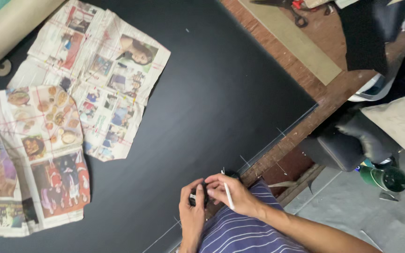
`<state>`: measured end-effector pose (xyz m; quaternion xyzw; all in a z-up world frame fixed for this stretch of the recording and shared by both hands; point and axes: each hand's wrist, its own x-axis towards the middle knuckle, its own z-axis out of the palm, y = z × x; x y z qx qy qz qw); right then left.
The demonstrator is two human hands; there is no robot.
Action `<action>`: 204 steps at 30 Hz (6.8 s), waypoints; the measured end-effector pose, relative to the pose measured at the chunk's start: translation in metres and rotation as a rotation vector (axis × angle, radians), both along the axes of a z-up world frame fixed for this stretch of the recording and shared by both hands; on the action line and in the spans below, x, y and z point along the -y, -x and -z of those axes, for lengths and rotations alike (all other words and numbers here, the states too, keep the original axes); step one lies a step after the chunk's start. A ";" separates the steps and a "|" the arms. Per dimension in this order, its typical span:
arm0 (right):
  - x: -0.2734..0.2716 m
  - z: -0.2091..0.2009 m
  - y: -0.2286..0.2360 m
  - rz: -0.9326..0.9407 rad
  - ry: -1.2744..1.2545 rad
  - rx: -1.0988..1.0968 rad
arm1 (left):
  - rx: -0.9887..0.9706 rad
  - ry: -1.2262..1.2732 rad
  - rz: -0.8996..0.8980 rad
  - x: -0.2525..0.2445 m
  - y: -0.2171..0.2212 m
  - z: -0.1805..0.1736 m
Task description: The person uses a metal ruler and a white marker to measure and mark lines on a large black sheet and a newspaper placed on a workbench. They repeatedly reposition the ruler and draw straight lines across both surfaces.
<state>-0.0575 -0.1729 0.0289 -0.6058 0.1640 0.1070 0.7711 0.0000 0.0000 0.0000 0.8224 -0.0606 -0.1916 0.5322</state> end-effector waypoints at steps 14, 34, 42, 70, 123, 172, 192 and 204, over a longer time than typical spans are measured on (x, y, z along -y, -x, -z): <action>0.065 -0.063 -0.009 0.060 1.129 0.117 | -0.074 0.160 0.275 0.050 0.012 -0.051; 0.325 -0.012 0.022 0.077 0.649 0.308 | 0.768 -0.661 0.325 0.139 0.007 -0.066; 0.366 0.029 0.012 0.177 0.809 0.271 | 0.663 -0.341 0.164 0.167 0.024 -0.033; 0.356 0.039 0.028 0.466 0.706 0.246 | 0.545 -0.446 0.073 0.207 0.013 -0.019; 0.288 -0.001 0.015 -0.090 0.808 0.241 | 0.517 -0.412 0.071 0.207 0.009 -0.019; 0.246 0.012 0.032 0.203 0.729 0.136 | 0.612 -0.414 0.100 0.060 0.015 -0.013; 0.146 0.020 0.073 0.360 0.736 0.352 | 0.601 -0.443 0.081 0.060 0.014 -0.007; 0.122 0.013 0.064 0.362 0.575 0.132 | 0.540 -0.231 -0.175 0.046 0.034 -0.006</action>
